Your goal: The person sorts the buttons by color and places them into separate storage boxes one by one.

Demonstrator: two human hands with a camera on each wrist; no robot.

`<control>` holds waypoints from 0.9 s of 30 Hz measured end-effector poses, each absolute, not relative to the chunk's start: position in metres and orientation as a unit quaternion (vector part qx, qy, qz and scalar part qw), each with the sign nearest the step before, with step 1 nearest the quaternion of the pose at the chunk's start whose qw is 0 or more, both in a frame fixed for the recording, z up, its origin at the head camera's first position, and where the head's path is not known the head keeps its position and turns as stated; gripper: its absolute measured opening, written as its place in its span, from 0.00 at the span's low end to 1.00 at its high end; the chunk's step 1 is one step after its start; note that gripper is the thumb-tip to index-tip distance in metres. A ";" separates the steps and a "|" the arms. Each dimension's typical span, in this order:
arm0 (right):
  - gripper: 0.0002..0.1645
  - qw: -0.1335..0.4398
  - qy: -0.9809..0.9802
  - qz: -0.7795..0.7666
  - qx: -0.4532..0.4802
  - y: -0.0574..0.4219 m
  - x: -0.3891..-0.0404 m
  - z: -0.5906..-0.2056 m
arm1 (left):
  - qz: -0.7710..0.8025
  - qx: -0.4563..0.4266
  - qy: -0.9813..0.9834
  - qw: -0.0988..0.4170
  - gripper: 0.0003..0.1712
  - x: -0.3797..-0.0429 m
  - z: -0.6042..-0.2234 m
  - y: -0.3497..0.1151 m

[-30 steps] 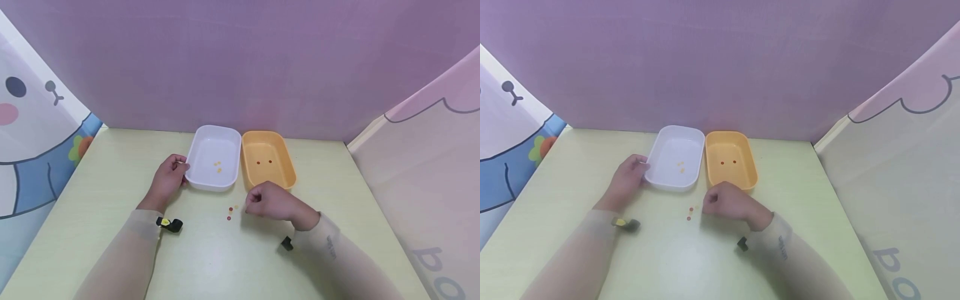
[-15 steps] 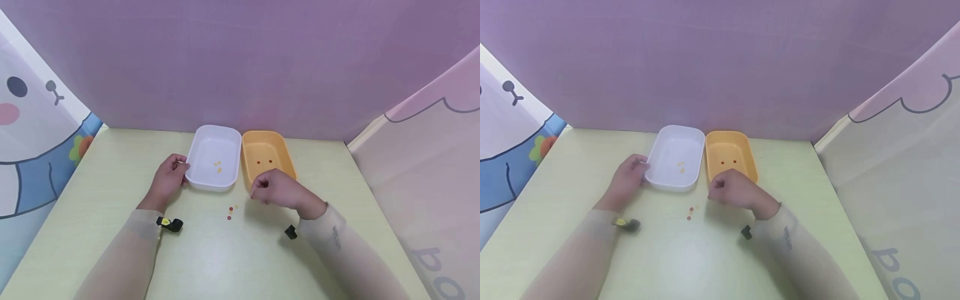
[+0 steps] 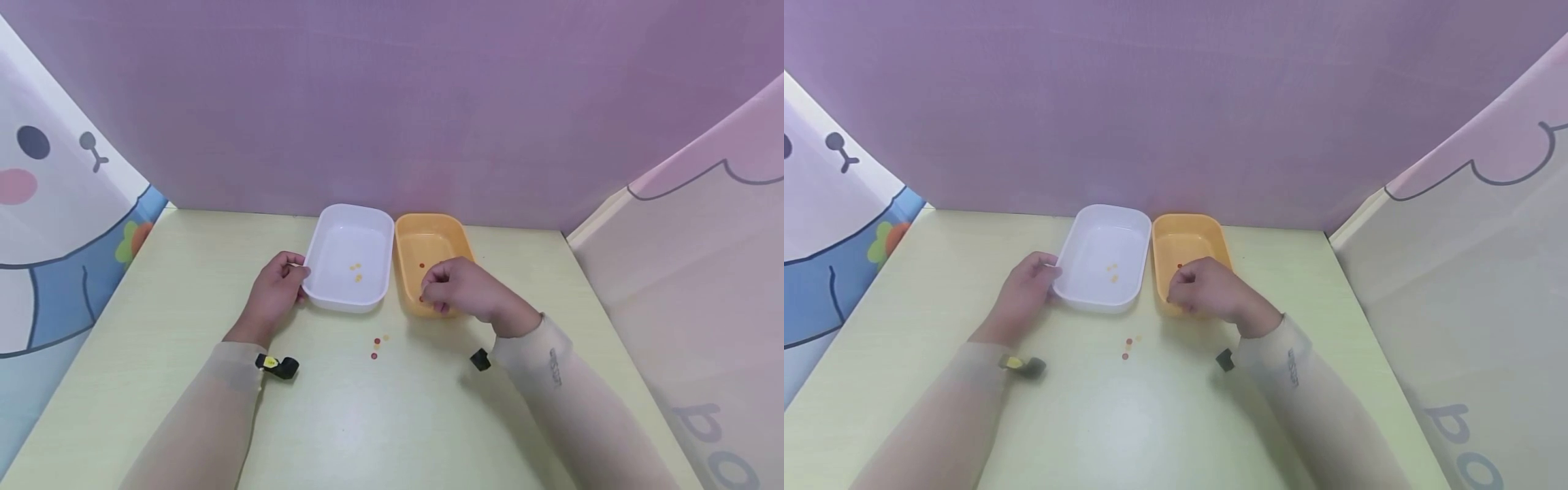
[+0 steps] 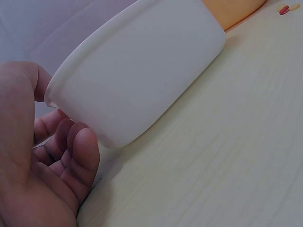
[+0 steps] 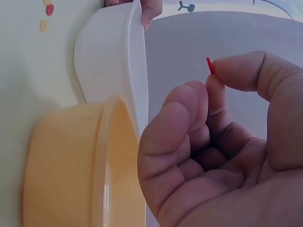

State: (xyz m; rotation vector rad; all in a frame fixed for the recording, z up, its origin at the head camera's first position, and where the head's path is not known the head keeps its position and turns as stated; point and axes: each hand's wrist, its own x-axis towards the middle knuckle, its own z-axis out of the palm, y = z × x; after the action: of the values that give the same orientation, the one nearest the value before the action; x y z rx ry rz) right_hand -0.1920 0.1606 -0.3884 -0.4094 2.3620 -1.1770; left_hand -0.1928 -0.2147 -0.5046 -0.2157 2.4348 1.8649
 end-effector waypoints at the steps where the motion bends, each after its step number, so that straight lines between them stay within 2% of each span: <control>1: 0.08 0.233 0.860 -0.429 -0.148 0.161 -0.194 -0.389 | 0.605 -0.071 0.792 0.033 0.17 -0.192 -0.504 -0.215; 9: 0.11 0.240 0.847 -0.455 -0.136 0.166 -0.208 -0.384 | 0.603 -0.074 0.794 0.028 0.16 -0.189 -0.502 -0.213; 27: 0.10 0.241 0.833 -0.494 -0.071 0.181 -0.244 -0.389 | 0.604 -0.073 0.793 0.024 0.16 -0.189 -0.505 -0.213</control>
State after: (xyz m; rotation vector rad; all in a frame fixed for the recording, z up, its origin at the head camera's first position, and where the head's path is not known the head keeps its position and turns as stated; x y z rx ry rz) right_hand -0.2444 0.1814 -0.3889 -0.1952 2.2774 -1.3504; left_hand -0.1895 -0.2125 -0.5047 -0.2249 2.4543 1.8705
